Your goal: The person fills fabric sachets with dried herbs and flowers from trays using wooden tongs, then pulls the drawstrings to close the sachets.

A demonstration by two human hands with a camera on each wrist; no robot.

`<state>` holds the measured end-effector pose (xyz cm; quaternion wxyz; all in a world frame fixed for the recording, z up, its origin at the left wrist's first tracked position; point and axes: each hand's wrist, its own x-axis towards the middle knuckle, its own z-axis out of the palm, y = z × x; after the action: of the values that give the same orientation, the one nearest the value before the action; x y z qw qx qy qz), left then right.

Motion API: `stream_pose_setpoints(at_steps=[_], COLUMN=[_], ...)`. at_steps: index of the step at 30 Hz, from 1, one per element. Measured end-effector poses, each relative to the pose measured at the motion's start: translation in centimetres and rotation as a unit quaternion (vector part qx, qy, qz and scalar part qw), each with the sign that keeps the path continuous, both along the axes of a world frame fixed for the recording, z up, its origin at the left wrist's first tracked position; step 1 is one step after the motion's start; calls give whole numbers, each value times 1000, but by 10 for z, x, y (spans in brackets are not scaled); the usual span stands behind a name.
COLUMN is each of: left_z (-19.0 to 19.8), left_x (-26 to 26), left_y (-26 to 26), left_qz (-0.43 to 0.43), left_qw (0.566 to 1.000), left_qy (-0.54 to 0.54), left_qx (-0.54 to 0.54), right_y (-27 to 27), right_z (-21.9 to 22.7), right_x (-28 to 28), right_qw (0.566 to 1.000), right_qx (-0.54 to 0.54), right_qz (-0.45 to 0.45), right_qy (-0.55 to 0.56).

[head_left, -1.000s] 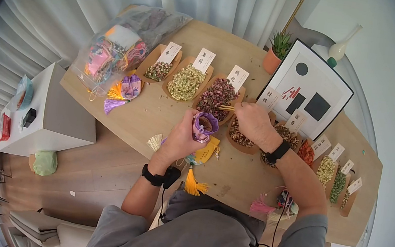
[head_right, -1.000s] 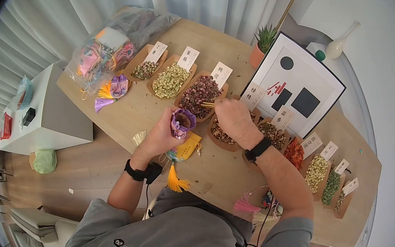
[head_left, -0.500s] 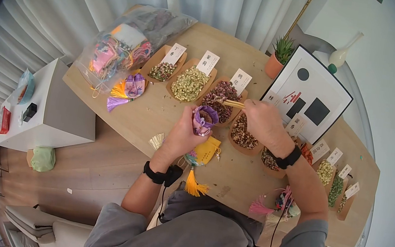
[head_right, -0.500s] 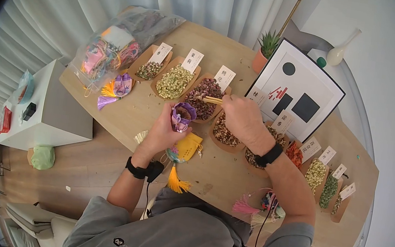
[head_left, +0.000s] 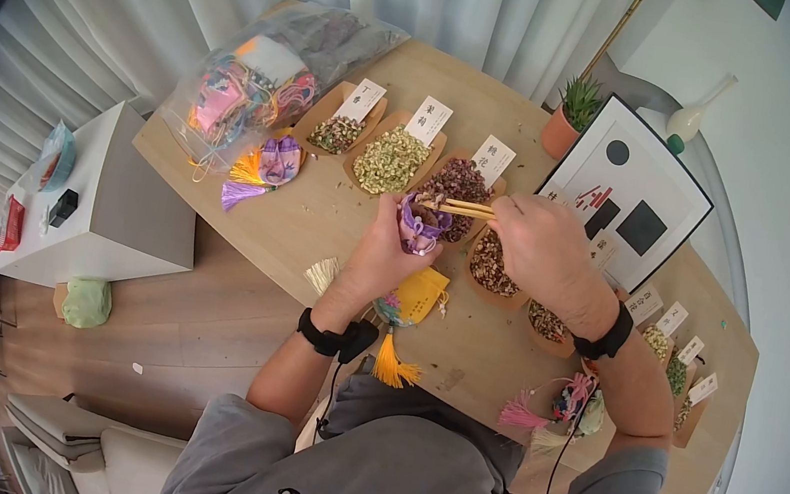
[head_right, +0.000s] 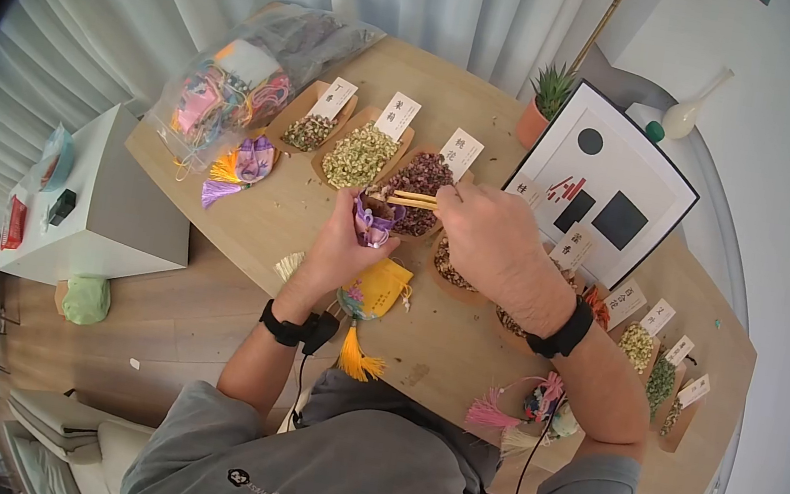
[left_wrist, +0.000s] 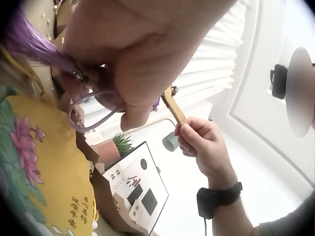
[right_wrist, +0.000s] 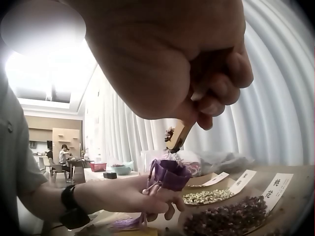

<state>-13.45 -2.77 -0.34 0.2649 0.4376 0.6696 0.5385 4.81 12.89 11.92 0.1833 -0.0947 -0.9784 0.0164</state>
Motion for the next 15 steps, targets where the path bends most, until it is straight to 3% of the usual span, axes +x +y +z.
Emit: stream_pose_setpoints(at_steps=[6, 8, 15], left_z=[-1, 2, -5], left_x=[0, 0, -3], left_y=[2, 2, -2], left_qz=[-10, -10, 9], left_qw=[1000, 1000, 1000], left_qy=[-13, -6, 18], left_qx=[21, 16, 12], right_y=[-4, -5, 0], right_z=[-3, -5, 1], right_x=[-2, -4, 5], right_qw=[990, 981, 979], right_qx=[129, 189, 204], right_qz=[25, 48, 21], right_qy=[-44, 0, 7])
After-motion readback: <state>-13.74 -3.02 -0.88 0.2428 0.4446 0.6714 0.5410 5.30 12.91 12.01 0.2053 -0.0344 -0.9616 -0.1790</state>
